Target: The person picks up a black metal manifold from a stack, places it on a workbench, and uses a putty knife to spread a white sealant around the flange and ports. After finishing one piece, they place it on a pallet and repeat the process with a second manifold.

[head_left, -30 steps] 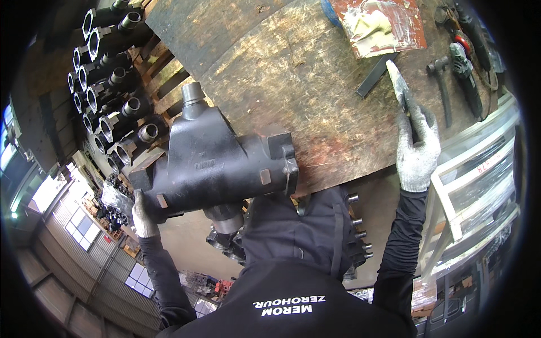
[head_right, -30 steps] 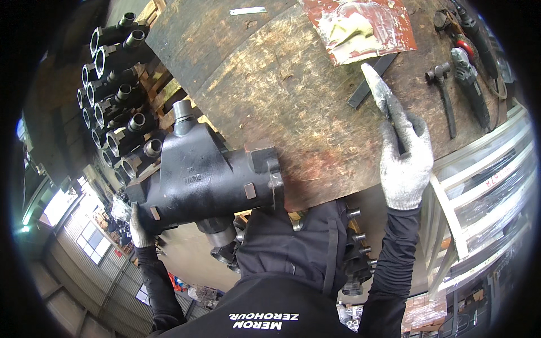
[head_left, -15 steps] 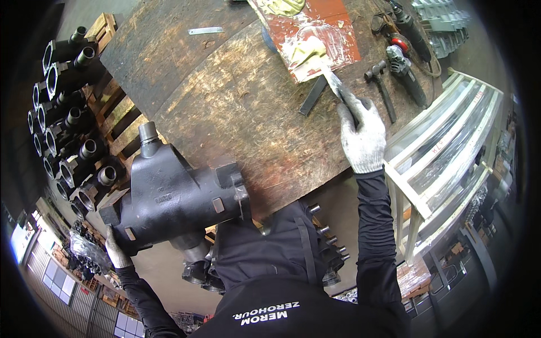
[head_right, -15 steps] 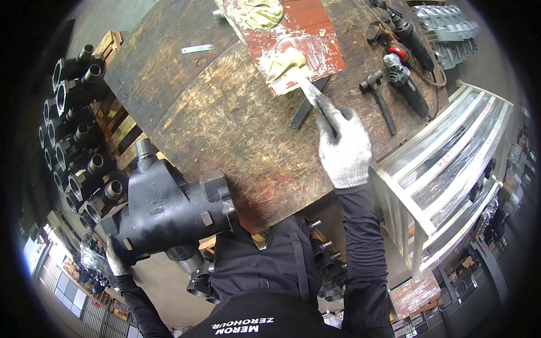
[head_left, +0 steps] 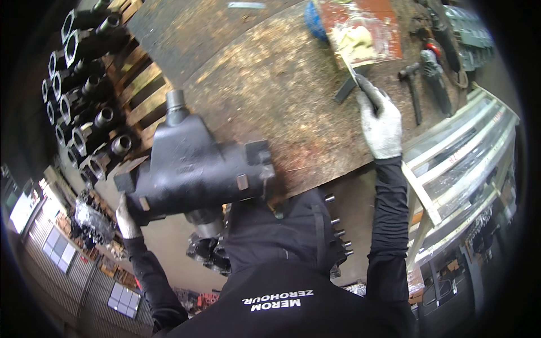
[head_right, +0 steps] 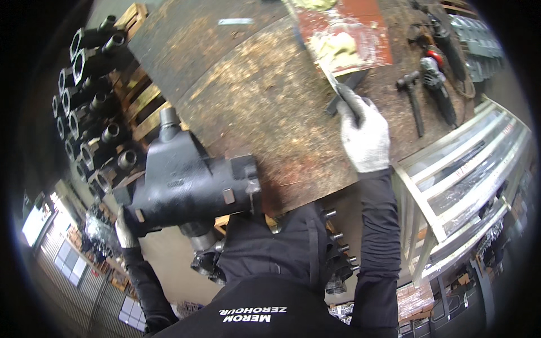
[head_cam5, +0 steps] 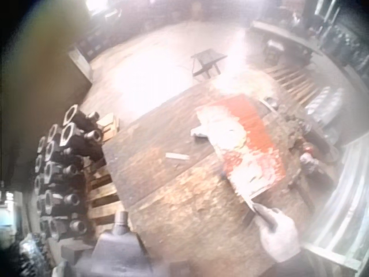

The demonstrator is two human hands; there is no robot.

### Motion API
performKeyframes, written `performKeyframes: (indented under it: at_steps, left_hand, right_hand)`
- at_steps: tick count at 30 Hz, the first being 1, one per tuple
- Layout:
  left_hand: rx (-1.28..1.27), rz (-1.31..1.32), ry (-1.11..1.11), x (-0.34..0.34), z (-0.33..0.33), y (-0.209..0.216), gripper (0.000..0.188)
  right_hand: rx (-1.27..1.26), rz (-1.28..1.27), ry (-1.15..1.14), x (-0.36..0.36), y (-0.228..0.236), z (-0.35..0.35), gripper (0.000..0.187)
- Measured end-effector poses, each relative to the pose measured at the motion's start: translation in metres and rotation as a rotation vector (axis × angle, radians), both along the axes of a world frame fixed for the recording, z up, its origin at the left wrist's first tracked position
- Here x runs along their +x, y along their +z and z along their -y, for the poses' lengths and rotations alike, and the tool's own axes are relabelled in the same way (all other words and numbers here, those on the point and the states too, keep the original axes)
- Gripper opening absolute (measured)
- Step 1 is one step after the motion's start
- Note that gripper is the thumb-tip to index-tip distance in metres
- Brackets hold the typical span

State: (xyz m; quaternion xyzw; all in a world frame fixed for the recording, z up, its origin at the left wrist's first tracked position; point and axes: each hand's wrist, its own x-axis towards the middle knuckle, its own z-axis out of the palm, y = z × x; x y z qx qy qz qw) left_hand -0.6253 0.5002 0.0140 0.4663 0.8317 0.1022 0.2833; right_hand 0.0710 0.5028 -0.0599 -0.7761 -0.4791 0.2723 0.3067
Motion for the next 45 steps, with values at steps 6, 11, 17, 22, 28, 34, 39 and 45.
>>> performKeyframes:
  at_steps: [6,11,17,22,28,34,39,45]
  left_hand:
    - [0.064,0.104,0.023,0.021,-0.006,0.004,0.046]
    - [-0.023,0.208,0.258,0.055,-0.015,0.019,0.048]
    - [-0.04,0.282,0.336,0.069,-0.017,0.029,0.045]
    - [-0.054,0.228,0.316,0.077,-0.018,0.032,0.045]
    - [-0.097,0.233,0.313,0.081,-0.017,0.039,0.045]
    - [-0.053,0.24,0.287,0.083,-0.015,0.037,0.047]
    - [-0.031,0.178,0.259,0.085,-0.015,0.037,0.048]
    - [-0.074,0.236,0.315,0.075,-0.013,0.036,0.049]
  right_hand:
    - [-0.462,-0.909,-0.03,-0.036,0.013,0.028,0.035]
    - [-0.476,-0.671,0.398,-0.096,0.024,0.051,0.034]
    - [-0.275,-0.287,0.516,-0.14,0.024,0.065,0.037]
    - [-0.295,-0.276,0.472,-0.159,0.037,0.067,0.038]
    - [-0.352,-0.361,0.388,-0.185,0.052,0.056,0.031]
    - [-0.254,-0.455,0.393,-0.191,0.042,0.047,0.031]
    - [-0.344,-0.617,0.318,-0.196,0.033,0.048,0.024]
    - [-0.239,-0.347,0.466,-0.195,0.041,0.047,0.031]
